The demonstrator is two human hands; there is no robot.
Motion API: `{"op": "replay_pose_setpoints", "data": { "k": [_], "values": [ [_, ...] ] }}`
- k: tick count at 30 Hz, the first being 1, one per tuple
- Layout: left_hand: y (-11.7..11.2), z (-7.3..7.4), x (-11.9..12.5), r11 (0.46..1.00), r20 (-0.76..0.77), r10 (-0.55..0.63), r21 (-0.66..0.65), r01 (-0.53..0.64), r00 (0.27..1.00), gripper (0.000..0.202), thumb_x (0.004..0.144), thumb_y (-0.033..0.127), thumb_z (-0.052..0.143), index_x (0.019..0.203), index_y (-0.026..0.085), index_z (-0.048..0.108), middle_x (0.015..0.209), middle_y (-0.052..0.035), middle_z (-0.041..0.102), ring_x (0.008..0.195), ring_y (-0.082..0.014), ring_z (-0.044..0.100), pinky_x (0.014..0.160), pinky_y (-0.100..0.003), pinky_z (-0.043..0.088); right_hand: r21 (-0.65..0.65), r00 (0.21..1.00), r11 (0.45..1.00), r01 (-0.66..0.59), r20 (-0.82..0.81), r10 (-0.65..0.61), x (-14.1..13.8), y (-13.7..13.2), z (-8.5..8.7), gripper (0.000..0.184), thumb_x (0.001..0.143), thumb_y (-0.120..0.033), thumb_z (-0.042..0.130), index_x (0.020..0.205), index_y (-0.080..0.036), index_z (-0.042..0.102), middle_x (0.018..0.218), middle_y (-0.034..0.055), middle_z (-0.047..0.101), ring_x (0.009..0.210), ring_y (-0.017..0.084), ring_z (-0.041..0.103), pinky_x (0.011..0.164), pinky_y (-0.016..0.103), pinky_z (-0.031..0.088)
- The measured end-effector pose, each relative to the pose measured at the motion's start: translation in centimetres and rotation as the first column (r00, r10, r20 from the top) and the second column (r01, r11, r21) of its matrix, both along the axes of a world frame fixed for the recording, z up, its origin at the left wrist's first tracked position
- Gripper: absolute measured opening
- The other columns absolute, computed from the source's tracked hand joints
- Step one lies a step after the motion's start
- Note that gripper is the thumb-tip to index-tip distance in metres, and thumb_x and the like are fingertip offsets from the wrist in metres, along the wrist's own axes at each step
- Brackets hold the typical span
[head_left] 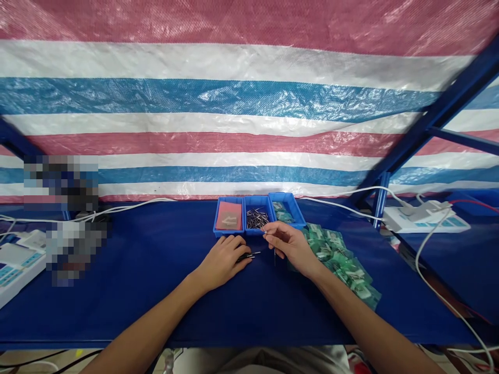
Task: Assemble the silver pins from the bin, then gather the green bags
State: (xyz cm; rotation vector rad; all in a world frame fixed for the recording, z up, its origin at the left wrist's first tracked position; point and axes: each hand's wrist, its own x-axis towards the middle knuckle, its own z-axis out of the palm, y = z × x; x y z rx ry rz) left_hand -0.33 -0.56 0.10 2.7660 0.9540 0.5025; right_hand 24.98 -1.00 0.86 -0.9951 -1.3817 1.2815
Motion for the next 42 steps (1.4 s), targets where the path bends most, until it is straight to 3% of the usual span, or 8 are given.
{"op": "replay_pose_setpoints", "data": {
  "k": [4,13,17,22,28,36,42],
  "values": [
    [0.0,0.0,0.0,1.000,0.002,0.000,0.009,0.000,1.000,0.020,0.110,0.035,0.055,0.119,0.022,0.066,0.116,-0.0060,0.064,0.101,-0.0220,0.059,0.090,-0.037,0.045,-0.021,0.998,1.000,0.007,-0.055,-0.008,0.1,0.2,-0.4,0.024,0.093,-0.045,0.079,0.100,-0.023,0.072,0.077,-0.0012,0.062,0.055,0.010,0.052,0.041,0.019,0.041],
    [0.1,0.0,0.0,1.000,0.014,-0.002,0.015,0.002,1.000,0.021,0.110,0.037,0.054,0.118,0.022,0.066,0.115,-0.0066,0.064,0.102,-0.0222,0.060,0.090,-0.036,0.045,-0.063,0.981,0.998,-0.001,-0.195,-0.012,0.4,0.3,-0.5,0.028,0.097,-0.049,0.073,0.106,-0.023,0.073,0.090,0.0033,0.066,0.060,0.010,0.057,0.040,0.018,0.040],
    [0.1,0.0,0.0,1.000,0.007,0.000,0.005,0.000,1.000,0.020,0.110,0.036,0.055,0.119,0.022,0.066,0.115,-0.0060,0.064,0.103,-0.0221,0.059,0.090,-0.036,0.045,-0.006,0.990,1.000,0.018,-0.140,-0.019,0.2,0.2,-0.3,0.027,0.096,-0.048,0.075,0.105,-0.023,0.070,0.092,0.0026,0.067,0.059,0.011,0.060,0.040,0.019,0.043],
    [0.0,0.0,0.0,1.000,0.002,0.003,0.007,-0.004,1.000,0.019,0.110,0.036,0.055,0.119,0.022,0.066,0.115,-0.0052,0.063,0.102,-0.0215,0.060,0.090,-0.036,0.045,0.052,0.998,0.997,0.055,-0.030,-0.054,0.0,-0.1,-0.3,0.026,0.096,-0.047,0.075,0.101,-0.024,0.063,0.065,-0.0047,0.060,0.050,0.011,0.054,0.042,0.020,0.044],
    [0.0,-0.1,0.0,1.000,0.010,-0.001,0.010,0.001,1.000,0.022,0.111,0.037,0.052,0.119,0.022,0.066,0.114,-0.0059,0.064,0.101,-0.0216,0.059,0.088,-0.037,0.045,0.056,0.998,0.996,0.067,0.018,-0.068,-0.2,-0.3,-0.2,0.028,0.095,-0.048,0.076,0.098,-0.025,0.062,0.066,-0.0044,0.058,0.052,0.012,0.054,0.044,0.021,0.046],
    [0.0,-0.2,0.1,1.000,0.017,0.009,0.008,-0.009,1.000,0.023,0.111,0.038,0.052,0.118,0.022,0.066,0.114,-0.0062,0.064,0.100,-0.0217,0.060,0.087,-0.036,0.045,-0.095,0.984,0.995,-0.021,-0.180,0.004,-0.4,-0.3,-0.2,0.029,0.097,-0.050,0.073,0.102,-0.022,0.071,0.087,0.0011,0.063,0.052,0.008,0.051,0.040,0.020,0.042],
    [0.1,-0.1,0.1,1.000,0.023,0.012,-0.013,-0.011,1.000,0.019,0.111,0.036,0.054,0.117,0.022,0.066,0.114,-0.0058,0.064,0.100,-0.0221,0.059,0.089,-0.037,0.045,-0.197,0.948,0.971,-0.137,-0.309,0.071,-0.5,-0.4,0.3,0.030,0.096,-0.050,0.075,0.100,-0.021,0.070,0.078,-0.0020,0.055,0.051,0.007,0.042,0.040,0.018,0.037]
  ]
}}
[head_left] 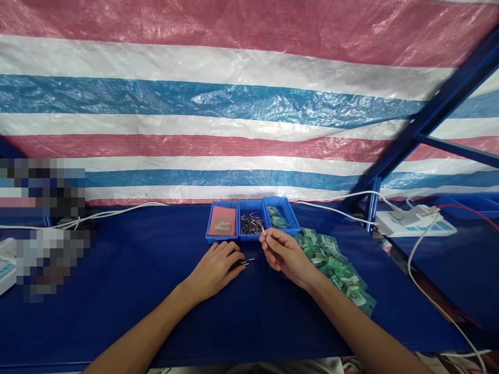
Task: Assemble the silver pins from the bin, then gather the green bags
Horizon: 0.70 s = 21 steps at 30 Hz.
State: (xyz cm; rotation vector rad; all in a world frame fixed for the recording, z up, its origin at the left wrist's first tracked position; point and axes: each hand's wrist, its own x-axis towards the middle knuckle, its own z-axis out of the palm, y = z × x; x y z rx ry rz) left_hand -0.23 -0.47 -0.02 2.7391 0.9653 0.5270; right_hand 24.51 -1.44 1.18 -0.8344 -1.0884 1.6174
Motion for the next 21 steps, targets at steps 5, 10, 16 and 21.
{"op": "replay_pose_setpoints", "data": {
  "k": [5,10,16,21],
  "values": [
    [0.02,0.11,0.06,1.000,0.010,0.004,-0.014,-0.004,1.000,0.018,0.110,0.035,0.054,0.116,0.022,0.066,0.114,-0.0056,0.064,0.099,-0.0216,0.059,0.089,-0.037,0.045,0.152,0.969,0.972,0.177,0.148,-0.199,-0.28,-0.16,-0.21,0.029,0.097,-0.052,0.072,0.104,-0.024,0.069,0.090,0.0014,0.063,0.050,0.009,0.048,0.038,0.022,0.041],
    [0.02,0.06,0.05,1.000,0.005,0.006,-0.015,-0.005,1.000,0.018,0.110,0.035,0.055,0.117,0.023,0.066,0.115,-0.0056,0.064,0.100,-0.0220,0.060,0.088,-0.037,0.046,0.512,0.774,0.789,0.340,0.323,-0.544,-0.20,-0.51,-0.49,0.018,0.100,-0.044,0.069,0.104,-0.027,0.073,0.095,0.0058,0.061,0.063,0.017,0.057,0.047,0.029,0.050],
    [-0.01,-0.14,-0.02,1.000,0.015,0.004,-0.004,-0.004,1.000,0.018,0.110,0.035,0.055,0.118,0.023,0.066,0.114,-0.0059,0.064,0.099,-0.0217,0.060,0.088,-0.036,0.046,0.559,0.737,0.794,0.239,0.428,-0.523,-0.13,-0.54,-0.48,0.019,0.100,-0.045,0.069,0.096,-0.027,0.073,0.094,0.0067,0.062,0.071,0.020,0.059,0.053,0.031,0.052],
    [-0.02,-0.09,0.01,1.000,0.011,0.000,-0.002,0.000,1.000,0.018,0.110,0.035,0.055,0.117,0.023,0.066,0.114,-0.0053,0.064,0.100,-0.0213,0.060,0.088,-0.036,0.046,0.241,0.890,0.950,0.201,0.361,-0.280,-0.58,-0.38,-0.54,0.038,0.100,-0.057,0.064,0.084,-0.023,0.062,0.066,-0.0033,0.054,0.044,0.011,0.048,0.038,0.024,0.043]
  ]
}}
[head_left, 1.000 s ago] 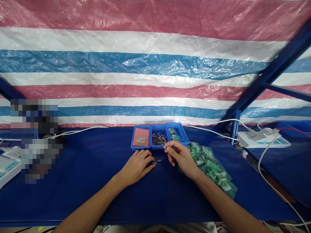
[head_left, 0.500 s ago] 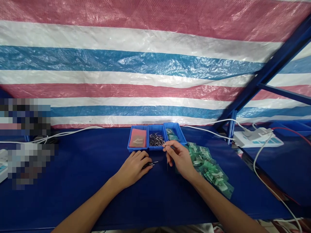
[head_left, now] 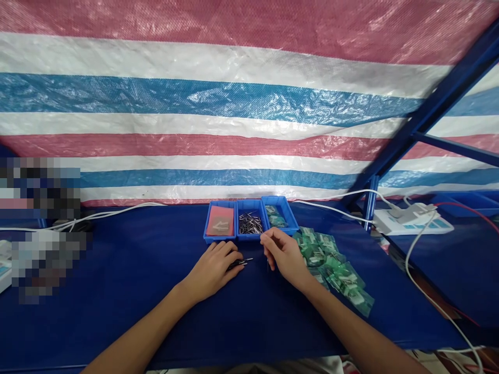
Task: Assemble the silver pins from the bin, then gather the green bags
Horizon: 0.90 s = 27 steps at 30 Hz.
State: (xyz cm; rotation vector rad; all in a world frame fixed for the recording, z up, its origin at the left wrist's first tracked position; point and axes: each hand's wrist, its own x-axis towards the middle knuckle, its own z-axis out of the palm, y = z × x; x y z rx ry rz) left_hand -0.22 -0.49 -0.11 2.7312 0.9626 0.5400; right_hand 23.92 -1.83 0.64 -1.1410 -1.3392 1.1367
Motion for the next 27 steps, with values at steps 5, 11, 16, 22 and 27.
{"op": "replay_pose_setpoints", "data": {
  "k": [5,11,16,22,27],
  "values": [
    [0.0,0.0,0.0,1.000,0.017,0.000,0.015,0.000,1.000,0.021,0.111,0.037,0.053,0.116,0.023,0.067,0.113,-0.0058,0.064,0.099,-0.0209,0.061,0.086,-0.035,0.047,-0.121,0.972,0.993,0.007,-0.234,-0.035,0.2,0.5,0.3,0.041,0.096,-0.062,0.068,0.093,-0.021,0.066,0.067,-0.0043,0.057,0.040,0.008,0.045,0.033,0.020,0.037],
    [0.0,-0.1,0.1,1.000,0.017,0.002,0.010,-0.002,1.000,0.019,0.110,0.037,0.054,0.114,0.022,0.066,0.112,-0.0054,0.065,0.098,-0.0214,0.060,0.086,-0.036,0.046,0.099,0.993,0.994,0.052,0.096,-0.062,0.6,0.3,0.3,0.028,0.101,-0.052,0.065,0.110,-0.025,0.069,0.074,-0.0006,0.064,0.053,0.015,0.056,0.046,0.027,0.043],
    [0.0,-0.1,0.2,1.000,0.018,0.011,0.009,-0.011,1.000,0.017,0.111,0.035,0.054,0.110,0.021,0.063,0.109,-0.0050,0.065,0.096,-0.0218,0.060,0.085,-0.036,0.044,0.329,0.736,0.904,-0.274,0.677,-0.024,0.5,-0.2,-0.1,0.005,0.103,-0.025,0.063,0.102,-0.025,0.068,0.089,0.0042,0.067,0.085,0.024,0.062,0.076,0.036,0.048],
    [0.0,-0.1,0.1,1.000,-0.007,0.008,0.001,-0.008,1.000,0.015,0.111,0.034,0.053,0.110,0.021,0.062,0.110,-0.0047,0.064,0.097,-0.0220,0.058,0.086,-0.037,0.042,0.255,0.532,0.859,-0.444,0.846,0.024,0.3,-0.3,-0.6,0.008,0.106,-0.018,0.059,0.101,-0.021,0.065,0.101,0.0054,0.066,0.092,0.023,0.061,0.082,0.036,0.043],
    [0.0,-0.1,0.1,1.000,-0.022,0.021,0.009,-0.021,1.000,0.014,0.111,0.031,0.053,0.113,0.021,0.061,0.111,-0.0049,0.064,0.098,-0.0222,0.058,0.086,-0.037,0.042,0.288,0.594,0.869,-0.403,0.805,0.008,0.0,-0.5,-0.1,0.013,0.104,-0.012,0.054,0.097,-0.021,0.058,0.099,0.0052,0.064,0.089,0.022,0.059,0.080,0.035,0.043]
  ]
}}
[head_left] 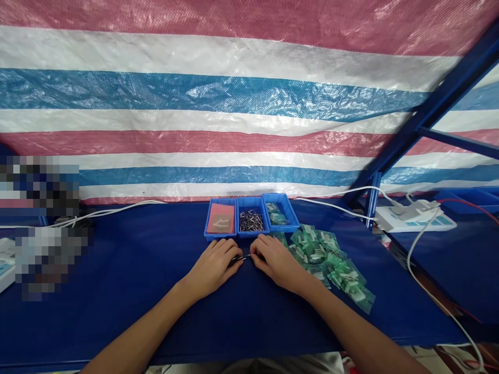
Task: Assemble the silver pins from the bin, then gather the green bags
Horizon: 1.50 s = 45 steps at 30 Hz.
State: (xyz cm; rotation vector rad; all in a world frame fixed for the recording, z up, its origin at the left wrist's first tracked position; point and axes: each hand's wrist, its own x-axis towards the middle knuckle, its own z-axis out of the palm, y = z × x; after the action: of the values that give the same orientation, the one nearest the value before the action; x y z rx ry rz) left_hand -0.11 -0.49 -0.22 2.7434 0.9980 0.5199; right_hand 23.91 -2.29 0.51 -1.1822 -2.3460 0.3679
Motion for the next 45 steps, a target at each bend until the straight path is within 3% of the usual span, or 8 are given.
{"op": "replay_pose_setpoints", "data": {
  "k": [4,10,15,19,24,30,36,45],
  "values": [
    [0.0,0.1,0.0,1.000,-0.005,0.007,-0.010,-0.007,1.000,0.013,0.110,0.031,0.053,0.110,0.020,0.061,0.109,-0.0046,0.063,0.097,-0.0223,0.058,0.085,-0.036,0.042,-0.145,0.971,0.989,0.027,-0.233,-0.061,0.0,-0.1,0.2,0.010,0.106,-0.017,0.051,0.100,-0.023,0.057,0.097,0.0034,0.064,0.079,0.018,0.058,0.072,0.032,0.045],
    [0.0,0.2,0.0,0.999,0.006,0.004,-0.033,-0.003,1.000,0.011,0.110,0.030,0.055,0.109,0.021,0.062,0.108,-0.0039,0.063,0.096,-0.0214,0.058,0.085,-0.036,0.043,-0.355,0.795,0.935,0.002,-0.567,-0.216,0.2,0.1,-0.1,0.022,0.104,-0.031,0.059,0.085,-0.023,0.056,0.105,0.0058,0.073,0.084,0.019,0.068,0.068,0.030,0.051],
    [0.2,0.0,-0.2,0.998,0.031,-0.004,-0.061,0.005,1.000,0.012,0.110,0.029,0.054,0.111,0.021,0.062,0.109,-0.0043,0.063,0.098,-0.0215,0.058,0.086,-0.035,0.044,-0.464,0.667,0.886,-0.010,-0.663,-0.340,0.3,0.8,-0.4,0.026,0.104,-0.045,0.062,0.091,-0.022,0.060,0.081,0.0007,0.071,0.051,0.011,0.056,0.043,0.023,0.044],
    [0.1,0.1,-0.2,0.998,0.044,-0.017,-0.051,0.020,0.999,0.012,0.110,0.028,0.053,0.112,0.021,0.062,0.111,-0.0051,0.063,0.097,-0.0213,0.058,0.087,-0.036,0.045,-0.467,0.609,0.883,-0.050,-0.715,-0.344,0.1,1.0,-0.3,0.029,0.104,-0.050,0.061,0.097,-0.023,0.058,0.085,-0.0012,0.067,0.046,0.007,0.052,0.037,0.019,0.042],
    [-0.1,0.3,-0.1,0.998,0.049,-0.044,-0.039,0.046,0.998,0.014,0.110,0.024,0.051,0.115,0.022,0.063,0.114,-0.0063,0.062,0.099,-0.0212,0.058,0.089,-0.035,0.046,-0.495,0.620,0.866,-0.076,-0.704,-0.347,0.0,0.8,-0.4,0.031,0.103,-0.053,0.060,0.112,-0.024,0.063,0.085,-0.0036,0.056,0.045,0.006,0.049,0.034,0.018,0.043],
    [0.1,0.2,-0.1,0.998,0.030,-0.042,-0.035,0.043,0.999,0.014,0.111,0.026,0.051,0.114,0.021,0.064,0.111,-0.0057,0.062,0.098,-0.0214,0.058,0.087,-0.036,0.046,-0.497,0.618,0.862,-0.103,-0.711,-0.336,0.1,0.5,-0.6,0.032,0.104,-0.053,0.060,0.099,-0.022,0.063,0.072,-0.0068,0.048,0.041,0.004,0.040,0.036,0.018,0.037],
    [0.2,0.0,-0.2,0.998,0.046,-0.042,-0.045,0.044,0.998,0.012,0.110,0.027,0.053,0.114,0.022,0.064,0.109,-0.0054,0.063,0.098,-0.0217,0.058,0.088,-0.035,0.046,-0.488,0.626,0.870,-0.073,-0.701,-0.341,0.2,0.8,-0.4,0.033,0.106,-0.054,0.056,0.103,-0.022,0.065,0.063,-0.0081,0.046,0.038,0.006,0.039,0.037,0.019,0.034],
    [0.2,0.1,-0.3,0.997,0.047,-0.045,-0.057,0.048,0.998,0.012,0.110,0.028,0.053,0.115,0.023,0.063,0.110,-0.0051,0.063,0.100,-0.0216,0.059,0.090,-0.036,0.045,-0.417,0.600,0.905,-0.080,-0.745,-0.290,0.4,1.0,-0.2,0.033,0.105,-0.050,0.059,0.129,-0.029,0.067,0.101,0.0022,0.065,0.051,0.008,0.052,0.041,0.021,0.045]
  ]
}}
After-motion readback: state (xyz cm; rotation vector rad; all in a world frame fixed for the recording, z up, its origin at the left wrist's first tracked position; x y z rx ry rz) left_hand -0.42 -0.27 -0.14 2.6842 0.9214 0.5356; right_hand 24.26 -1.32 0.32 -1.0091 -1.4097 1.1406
